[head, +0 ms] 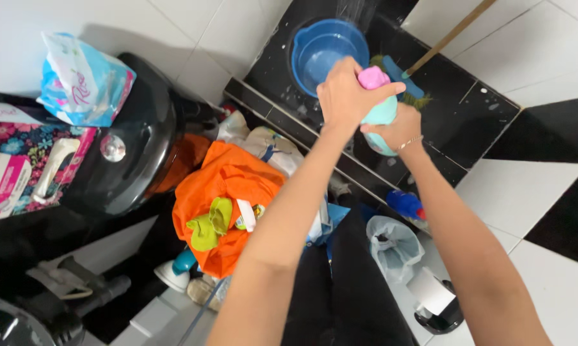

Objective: The person wipes down the bathroom walls and a shower caddy with a cloth, places a bucket under the shower faucet to fill it with water, and opens and closes bottles of cleaning supplies.

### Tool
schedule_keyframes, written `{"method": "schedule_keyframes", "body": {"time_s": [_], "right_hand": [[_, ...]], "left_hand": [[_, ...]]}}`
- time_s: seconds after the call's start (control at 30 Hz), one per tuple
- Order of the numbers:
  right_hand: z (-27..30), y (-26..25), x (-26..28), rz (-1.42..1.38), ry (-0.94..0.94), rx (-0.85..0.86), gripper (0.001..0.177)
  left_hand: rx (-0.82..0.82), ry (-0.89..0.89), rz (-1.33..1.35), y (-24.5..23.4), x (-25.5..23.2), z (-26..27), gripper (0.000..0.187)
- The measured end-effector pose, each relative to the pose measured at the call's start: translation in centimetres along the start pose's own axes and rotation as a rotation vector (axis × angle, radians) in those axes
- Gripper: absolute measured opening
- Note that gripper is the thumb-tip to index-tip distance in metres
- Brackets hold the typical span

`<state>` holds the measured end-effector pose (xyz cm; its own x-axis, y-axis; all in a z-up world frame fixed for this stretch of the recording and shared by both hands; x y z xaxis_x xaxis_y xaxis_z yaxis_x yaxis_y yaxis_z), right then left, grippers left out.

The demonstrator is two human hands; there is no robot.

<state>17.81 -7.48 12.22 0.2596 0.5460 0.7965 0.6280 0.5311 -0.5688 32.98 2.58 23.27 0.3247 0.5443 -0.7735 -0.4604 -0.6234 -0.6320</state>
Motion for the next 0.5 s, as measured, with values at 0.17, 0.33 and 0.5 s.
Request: {"method": "schedule_keyframes", "body": {"time_s": [0.17, 0.33, 0.5], "right_hand": [[-3.8, 0.7, -2.0, -0.022, 0.052, 0.115, 0.047], [-6.9, 1.4, -3.4, 0.064, 0.033, 0.161, 0.053], [-9.4, 1.9, -4.1, 0.211, -0.004, 0.23, 0.052]], "left_hand": [[0.208, 0.563, 0.539, 0.1, 2.7, -4.8, 0.063], [0.317, 0.313, 0.273, 0.7, 3.7, -9.5, 0.057], [0.285, 0.004, 0.013, 1.6, 2.5, -11.6, 0.044]]}}
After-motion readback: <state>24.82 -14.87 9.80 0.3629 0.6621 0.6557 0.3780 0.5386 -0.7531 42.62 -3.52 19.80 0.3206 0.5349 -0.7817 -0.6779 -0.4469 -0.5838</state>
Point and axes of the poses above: each hand's wrist, its own z-axis away from the middle knuckle, its own y-axis out of the palm, x = y × z, the point moved 3 cm from there along -z, towards the middle knuckle, and after that the axes turned 8 degrees about -y, right-handed, at the moved point
